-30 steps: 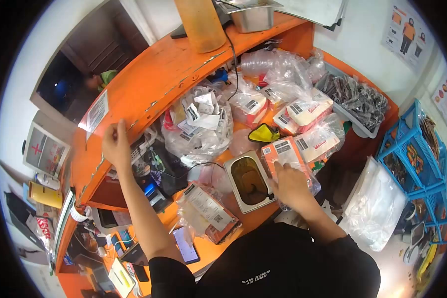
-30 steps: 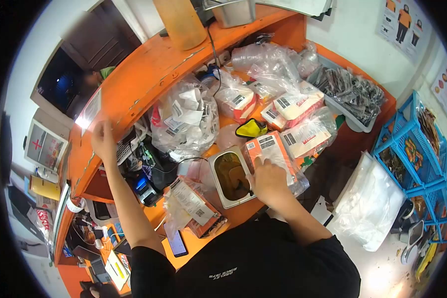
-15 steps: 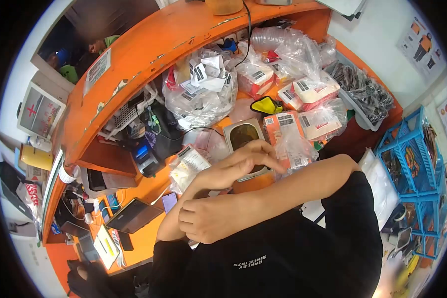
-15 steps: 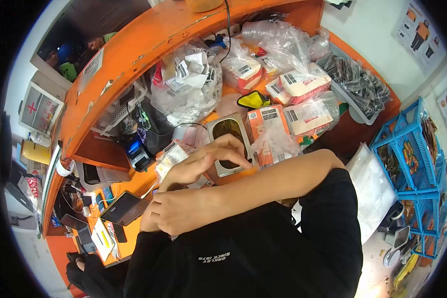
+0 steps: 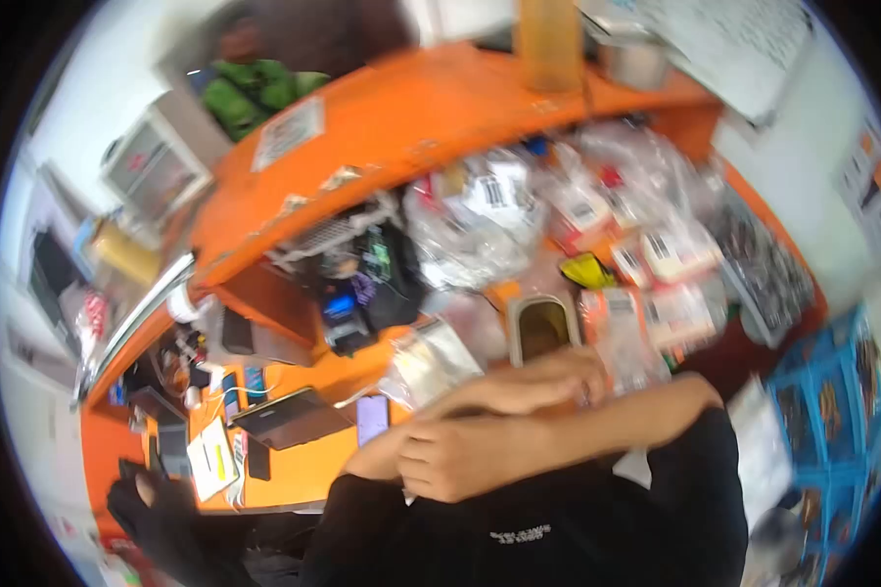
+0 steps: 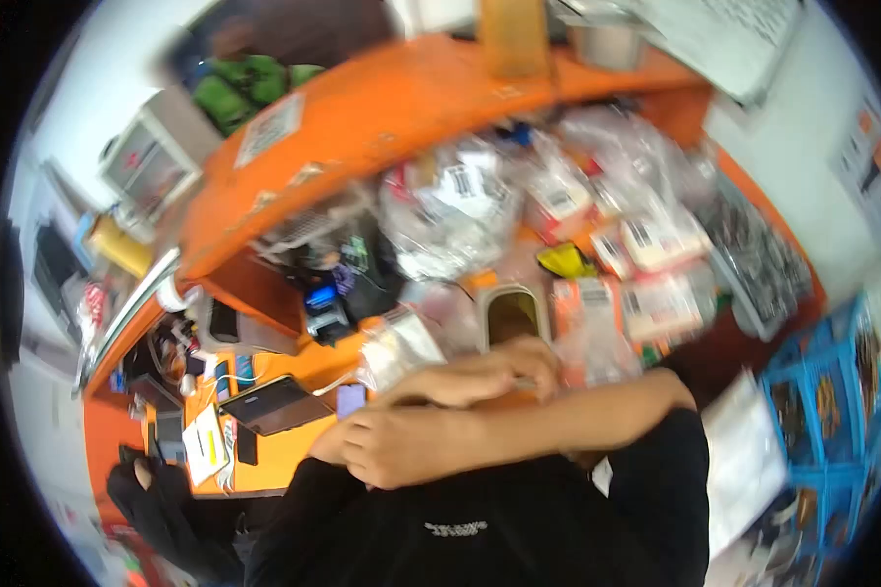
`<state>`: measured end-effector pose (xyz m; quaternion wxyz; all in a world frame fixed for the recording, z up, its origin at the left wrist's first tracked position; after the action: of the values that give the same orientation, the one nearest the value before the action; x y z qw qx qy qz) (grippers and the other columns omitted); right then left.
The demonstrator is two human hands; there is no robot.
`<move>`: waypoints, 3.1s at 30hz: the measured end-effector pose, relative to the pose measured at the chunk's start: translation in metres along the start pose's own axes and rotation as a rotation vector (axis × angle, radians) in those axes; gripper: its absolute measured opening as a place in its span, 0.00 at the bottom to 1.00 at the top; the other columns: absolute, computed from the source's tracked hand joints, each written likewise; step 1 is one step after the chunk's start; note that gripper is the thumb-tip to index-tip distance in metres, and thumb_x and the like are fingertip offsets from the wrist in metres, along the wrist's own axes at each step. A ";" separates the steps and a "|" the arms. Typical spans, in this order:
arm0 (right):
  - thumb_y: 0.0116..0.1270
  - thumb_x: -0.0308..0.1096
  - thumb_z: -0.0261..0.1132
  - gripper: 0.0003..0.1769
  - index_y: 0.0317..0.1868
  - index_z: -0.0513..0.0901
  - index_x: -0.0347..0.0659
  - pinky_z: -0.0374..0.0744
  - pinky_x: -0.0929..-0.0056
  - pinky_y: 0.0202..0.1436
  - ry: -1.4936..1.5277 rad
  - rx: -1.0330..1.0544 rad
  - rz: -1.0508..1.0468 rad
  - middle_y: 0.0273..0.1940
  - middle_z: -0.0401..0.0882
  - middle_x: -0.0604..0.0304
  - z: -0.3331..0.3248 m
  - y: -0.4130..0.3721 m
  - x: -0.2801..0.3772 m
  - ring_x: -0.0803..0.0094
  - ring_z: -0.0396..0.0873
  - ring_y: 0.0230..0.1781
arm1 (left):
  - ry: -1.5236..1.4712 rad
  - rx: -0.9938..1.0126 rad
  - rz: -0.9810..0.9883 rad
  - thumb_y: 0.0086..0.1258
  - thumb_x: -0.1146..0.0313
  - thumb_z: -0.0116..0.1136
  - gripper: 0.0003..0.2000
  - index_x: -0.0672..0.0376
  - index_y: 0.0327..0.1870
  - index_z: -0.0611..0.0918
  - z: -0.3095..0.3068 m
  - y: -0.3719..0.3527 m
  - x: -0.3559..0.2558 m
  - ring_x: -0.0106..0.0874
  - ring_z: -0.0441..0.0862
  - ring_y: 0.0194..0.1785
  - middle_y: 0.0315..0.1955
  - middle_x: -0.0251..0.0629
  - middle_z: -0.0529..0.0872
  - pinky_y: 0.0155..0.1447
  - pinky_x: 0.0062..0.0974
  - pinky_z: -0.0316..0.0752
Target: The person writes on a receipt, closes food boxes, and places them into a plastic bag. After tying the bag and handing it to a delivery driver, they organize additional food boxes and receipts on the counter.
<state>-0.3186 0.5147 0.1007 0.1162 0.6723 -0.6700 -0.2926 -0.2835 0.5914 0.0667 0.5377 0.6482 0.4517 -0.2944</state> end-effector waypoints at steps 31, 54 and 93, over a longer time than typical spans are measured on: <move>0.56 0.22 0.66 0.06 0.35 0.82 0.34 0.78 0.65 0.40 -0.034 -0.378 0.992 0.35 0.83 0.52 -0.062 -0.074 -0.061 0.57 0.81 0.35 | 0.943 -0.602 -1.124 0.50 0.44 0.70 0.61 0.64 0.75 0.41 0.004 -0.270 0.006 0.56 0.33 0.77 0.75 0.60 0.38 0.76 0.52 0.32; 0.60 0.21 0.62 0.04 0.34 0.81 0.29 0.75 0.70 0.34 -0.048 -0.435 1.500 0.28 0.81 0.50 -0.032 -0.165 -0.005 0.65 0.80 0.27 | 0.746 -1.732 -0.006 0.77 0.55 0.46 0.16 0.56 0.34 0.80 -0.136 -0.177 -0.298 0.18 0.66 0.23 0.25 0.26 0.75 0.28 0.20 0.62; 0.59 0.24 0.63 0.03 0.33 0.81 0.32 0.76 0.65 0.33 0.117 -0.346 1.548 0.28 0.80 0.48 0.005 -0.154 -0.016 0.56 0.80 0.27 | 1.655 -1.230 -1.470 0.69 0.41 0.45 0.45 0.49 0.76 0.33 -0.425 -0.190 -0.122 0.45 0.18 0.77 0.75 0.44 0.22 0.72 0.64 0.25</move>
<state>-0.1921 0.5430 0.0163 0.4246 0.0024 -0.8846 -0.1928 -0.5503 0.9708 0.1957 0.0169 -0.1215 0.9660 0.2275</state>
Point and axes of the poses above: each hand's wrist, its own y-axis towards the middle knuckle, its own z-axis out of the palm, x = y × z, the point moved 3 cm from there along y, towards the middle knuckle
